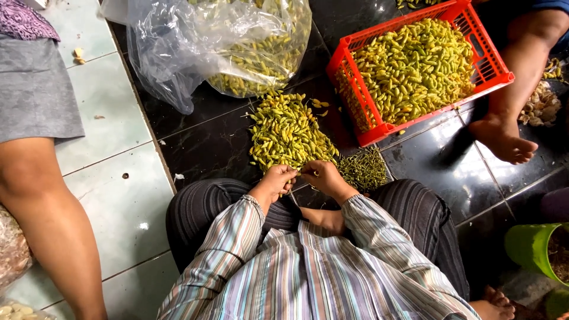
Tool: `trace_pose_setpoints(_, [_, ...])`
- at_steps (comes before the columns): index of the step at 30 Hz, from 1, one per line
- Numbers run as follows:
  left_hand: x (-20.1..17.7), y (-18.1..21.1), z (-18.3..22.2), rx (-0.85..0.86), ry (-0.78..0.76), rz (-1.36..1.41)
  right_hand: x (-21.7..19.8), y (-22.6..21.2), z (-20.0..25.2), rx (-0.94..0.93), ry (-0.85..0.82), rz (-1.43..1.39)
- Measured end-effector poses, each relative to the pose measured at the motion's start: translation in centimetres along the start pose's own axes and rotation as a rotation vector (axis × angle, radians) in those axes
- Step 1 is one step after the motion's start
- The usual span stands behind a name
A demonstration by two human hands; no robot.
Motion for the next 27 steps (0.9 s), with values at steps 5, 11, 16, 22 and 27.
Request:
trace_pose_setpoints(5, [-0.2,-0.2,0.0,0.016,0.035,-0.029,0.2,-0.1,0.0,0.008,-0.01,-0.001])
trace_pose_setpoints(11, [-0.6,-1.7,-1.5,0.051,0.161,-0.131,1.3,0.3,-0.3,0.002,0.082,0.151])
trace_pose_setpoints(16, [-1.8,-3.6,-3.9,0.081,0.277,-0.284,1.2,4.8,-0.3,0.019,0.151,0.34])
trace_pose_setpoints(22, [-0.4,2.0,0.6,0.019,0.273,0.01,2.2,8.5,0.3,0.161,0.155,1.107])
trace_pose_setpoints(27, [0.1,3.8,2.2,0.06,0.251,0.122,8.3,5.1,-0.1,-0.416,-0.08,1.005])
Point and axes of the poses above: each hand's wrist, its own z-axis away from the middle knuckle, its own x-axis out of the palm, y = z × x, the point moved 3 cm from there along -z, towards the middle knuckle, and after that the axes turned 8 degrees about -z, right-handed, at the moved point
